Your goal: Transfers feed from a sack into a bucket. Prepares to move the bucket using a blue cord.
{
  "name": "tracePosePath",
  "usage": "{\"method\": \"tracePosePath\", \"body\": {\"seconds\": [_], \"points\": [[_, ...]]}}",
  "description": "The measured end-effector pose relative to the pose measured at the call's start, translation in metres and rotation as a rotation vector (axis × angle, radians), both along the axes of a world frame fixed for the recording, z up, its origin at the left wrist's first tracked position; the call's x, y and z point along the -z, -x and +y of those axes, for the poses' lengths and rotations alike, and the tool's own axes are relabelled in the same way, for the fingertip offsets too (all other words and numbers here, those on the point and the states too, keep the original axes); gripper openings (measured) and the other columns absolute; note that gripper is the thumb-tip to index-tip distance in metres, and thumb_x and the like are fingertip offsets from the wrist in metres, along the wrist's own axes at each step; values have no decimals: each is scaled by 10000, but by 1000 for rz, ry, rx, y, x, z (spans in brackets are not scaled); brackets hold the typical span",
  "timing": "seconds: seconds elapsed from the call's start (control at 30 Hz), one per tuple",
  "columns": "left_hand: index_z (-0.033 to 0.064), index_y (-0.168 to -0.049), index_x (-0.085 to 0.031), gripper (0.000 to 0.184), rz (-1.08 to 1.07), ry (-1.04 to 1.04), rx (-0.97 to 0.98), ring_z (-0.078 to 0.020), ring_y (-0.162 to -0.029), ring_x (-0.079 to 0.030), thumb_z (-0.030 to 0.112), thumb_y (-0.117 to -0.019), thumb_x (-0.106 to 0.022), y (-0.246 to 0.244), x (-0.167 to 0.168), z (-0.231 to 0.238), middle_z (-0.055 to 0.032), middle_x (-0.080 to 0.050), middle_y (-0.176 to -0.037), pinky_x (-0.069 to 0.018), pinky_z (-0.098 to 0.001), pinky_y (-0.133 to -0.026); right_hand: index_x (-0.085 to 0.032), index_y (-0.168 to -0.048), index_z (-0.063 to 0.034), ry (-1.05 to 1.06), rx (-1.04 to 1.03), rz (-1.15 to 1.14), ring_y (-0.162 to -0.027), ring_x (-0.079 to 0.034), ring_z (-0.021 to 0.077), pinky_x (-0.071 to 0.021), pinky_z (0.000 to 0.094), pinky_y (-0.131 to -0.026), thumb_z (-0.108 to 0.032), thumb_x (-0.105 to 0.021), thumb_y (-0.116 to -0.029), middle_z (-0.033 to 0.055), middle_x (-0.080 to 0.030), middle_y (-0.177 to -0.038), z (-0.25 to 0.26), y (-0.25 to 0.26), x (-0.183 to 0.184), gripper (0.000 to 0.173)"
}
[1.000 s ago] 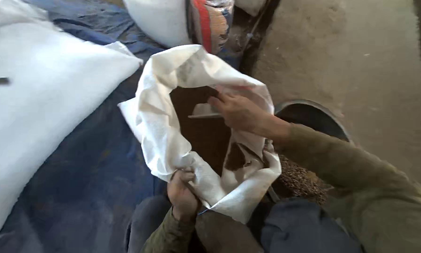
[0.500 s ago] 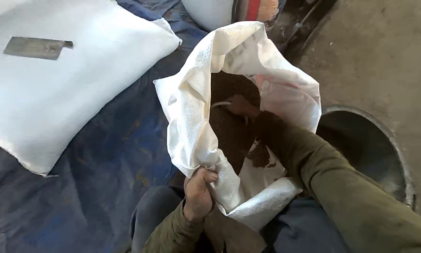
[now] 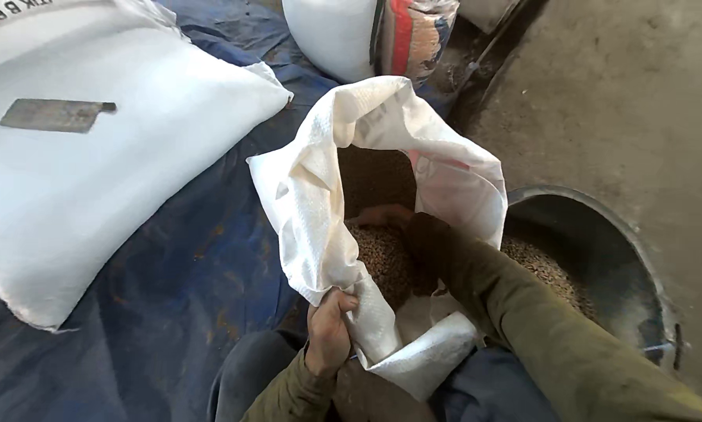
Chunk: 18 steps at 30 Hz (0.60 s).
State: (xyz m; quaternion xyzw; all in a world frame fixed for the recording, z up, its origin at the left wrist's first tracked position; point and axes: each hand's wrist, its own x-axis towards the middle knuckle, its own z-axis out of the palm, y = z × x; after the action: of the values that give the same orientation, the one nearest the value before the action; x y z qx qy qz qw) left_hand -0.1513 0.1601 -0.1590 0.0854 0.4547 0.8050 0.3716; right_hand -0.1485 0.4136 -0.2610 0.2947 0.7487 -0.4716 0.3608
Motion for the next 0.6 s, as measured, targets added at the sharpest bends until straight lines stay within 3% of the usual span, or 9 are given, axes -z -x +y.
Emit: {"method": "tracePosePath", "body": {"seconds": [0.07,0.17,0.2,0.27,0.3,0.37,0.43,0.53,0.6], "points": [[204,-740,-683,333,21,13,-8,19,-684,-686,-32,-774,-452,-2,0,4,75,-727,-722,-585,-187,-650,-640,-1248,52,11,-21,43,-1142,-628,349,-465,580,-1001,-582,-372,-1068,254,-647,-1226,9,-3,-20,711],[205,-725,-666,337,34,23,-23,18,-672,-680,-36,-774,-435,-8,2,13,80,-719,-710,-580,-186,-640,-664,-1172,18,20,-11,114,-991,-653,242,-520,488,-910,-581,-377,-1064,171,-677,-1104,27,-14,-56,672],[203,-720,-662,337,40,21,-31,17,-668,-679,-40,-774,-434,-10,4,17,80,-716,-704,-578,-185,-634,-665,-1180,17,12,-9,154,-998,-655,225,-525,461,-919,-560,-393,-1067,164,-682,-1116,34,-21,-69,648],[210,-713,-660,345,58,40,-41,23,-662,-674,-40,-776,-431,-14,5,25,93,-711,-697,-575,-180,-629,-643,-1234,66,-6,-15,202,-1081,-654,276,-506,494,-972,-486,-399,-1091,226,-670,-1196,52,-31,-87,620],[212,-717,-654,347,62,64,-39,25,-661,-672,-41,-778,-424,-16,5,29,98,-709,-696,-574,-180,-627,-624,-1266,51,-38,52,157,-1102,-649,269,-507,493,-983,-462,-394,-1097,213,-660,-1218,52,-36,-105,587],[218,-717,-638,358,74,110,-26,30,-656,-665,-48,-786,-408,-22,4,36,111,-698,-686,-570,-178,-625,-592,-1335,-72,-146,362,-101,-1127,-614,187,-469,429,-1044,-407,-411,-1096,105,-636,-1252,35,-37,-157,450],[248,-694,-629,396,130,156,-5,53,-647,-650,-45,-817,-392,-27,5,42,145,-684,-673,-560,-162,-620,-617,-1287,-45,-50,346,115,-933,-652,132,-554,373,-855,-473,-495,-1062,97,-670,-1103,70,-80,-155,499],[260,-706,-633,433,263,170,-1,73,-667,-636,-60,-851,-379,-29,12,47,178,-670,-688,-543,-142,-639,-592,-1332,-90,15,385,177,-900,-652,105,-568,357,-817,-532,-451,-1056,63,-671,-1083,99,-130,-171,539],[243,-724,-630,466,228,151,28,67,-670,-647,-88,-850,-326,-29,5,50,164,-684,-692,-551,-141,-639,-627,-1223,-79,-52,415,149,-847,-653,108,-570,350,-755,-522,-364,-1083,50,-666,-1004,112,-172,-189,533]]}}
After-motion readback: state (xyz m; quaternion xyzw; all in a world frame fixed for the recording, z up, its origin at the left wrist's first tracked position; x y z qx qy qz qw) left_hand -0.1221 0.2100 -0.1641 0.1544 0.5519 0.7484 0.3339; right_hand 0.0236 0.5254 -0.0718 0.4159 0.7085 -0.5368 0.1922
